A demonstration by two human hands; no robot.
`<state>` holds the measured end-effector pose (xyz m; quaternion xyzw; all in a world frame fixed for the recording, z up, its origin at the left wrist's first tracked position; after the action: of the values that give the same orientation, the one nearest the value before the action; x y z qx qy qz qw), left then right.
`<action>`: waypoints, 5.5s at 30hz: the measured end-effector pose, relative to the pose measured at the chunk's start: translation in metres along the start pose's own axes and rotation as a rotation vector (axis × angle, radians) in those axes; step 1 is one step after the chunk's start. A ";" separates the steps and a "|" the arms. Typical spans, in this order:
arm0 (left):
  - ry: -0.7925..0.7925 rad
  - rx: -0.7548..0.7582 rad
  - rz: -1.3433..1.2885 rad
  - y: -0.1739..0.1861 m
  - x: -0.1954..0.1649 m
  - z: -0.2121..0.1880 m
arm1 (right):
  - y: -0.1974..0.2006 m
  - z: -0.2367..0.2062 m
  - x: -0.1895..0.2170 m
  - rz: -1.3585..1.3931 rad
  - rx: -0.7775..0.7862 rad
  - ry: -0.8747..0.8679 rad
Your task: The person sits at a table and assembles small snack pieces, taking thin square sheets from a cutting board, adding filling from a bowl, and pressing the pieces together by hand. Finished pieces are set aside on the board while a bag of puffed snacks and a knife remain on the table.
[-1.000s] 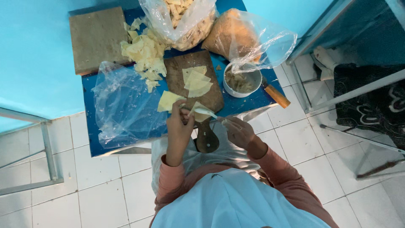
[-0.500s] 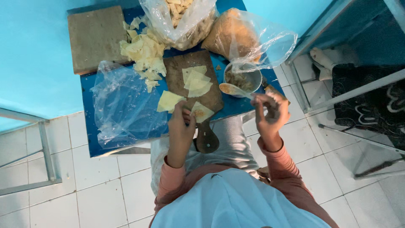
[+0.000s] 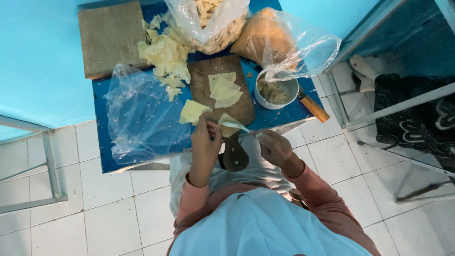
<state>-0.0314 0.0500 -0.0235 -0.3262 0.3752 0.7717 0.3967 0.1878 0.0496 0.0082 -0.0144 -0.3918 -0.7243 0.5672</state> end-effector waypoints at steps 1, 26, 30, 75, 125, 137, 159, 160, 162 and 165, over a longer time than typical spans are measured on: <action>-0.011 -0.007 0.000 0.001 -0.001 0.001 | 0.002 0.001 -0.001 0.015 -0.025 -0.023; -0.199 0.023 0.047 -0.005 -0.023 0.003 | -0.002 0.039 -0.030 -0.041 -0.085 -0.680; -0.171 0.066 0.056 -0.008 -0.021 0.001 | -0.037 0.032 -0.006 -0.186 -0.090 -0.592; -0.366 0.149 0.097 0.000 -0.040 0.006 | -0.058 0.045 -0.020 0.106 0.212 -0.303; -0.323 0.094 0.438 -0.008 -0.024 0.045 | -0.070 0.068 -0.022 -0.180 0.112 -0.102; -0.256 -0.015 0.102 0.011 -0.040 0.038 | -0.081 0.058 -0.074 0.607 0.251 -0.650; -0.199 0.053 0.629 -0.020 -0.010 0.052 | 0.127 0.140 -0.105 -0.490 0.029 -0.691; -0.211 0.050 0.654 -0.024 -0.009 0.053 | 0.127 0.132 -0.125 -0.573 0.057 -0.741; -0.240 0.043 0.706 -0.031 -0.008 0.055 | 0.116 0.126 -0.152 -0.608 0.055 -0.705; -0.232 0.062 0.695 -0.041 -0.006 0.056 | 0.100 0.134 -0.171 -0.590 -0.007 -0.512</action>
<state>-0.0047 0.1113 -0.0035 -0.0773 0.4393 0.8805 0.1606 0.2755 0.2615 0.0769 -0.0836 -0.5055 -0.8306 0.2184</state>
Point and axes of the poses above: each hand's wrist, its own z-axis towards the middle knuckle, its own y-axis out of the back of the hand, x = y × z, the point moved 8 cm from there along z, towards the middle knuckle, and after that the axes turned 15 degrees about -y, right-handed, at the moved point
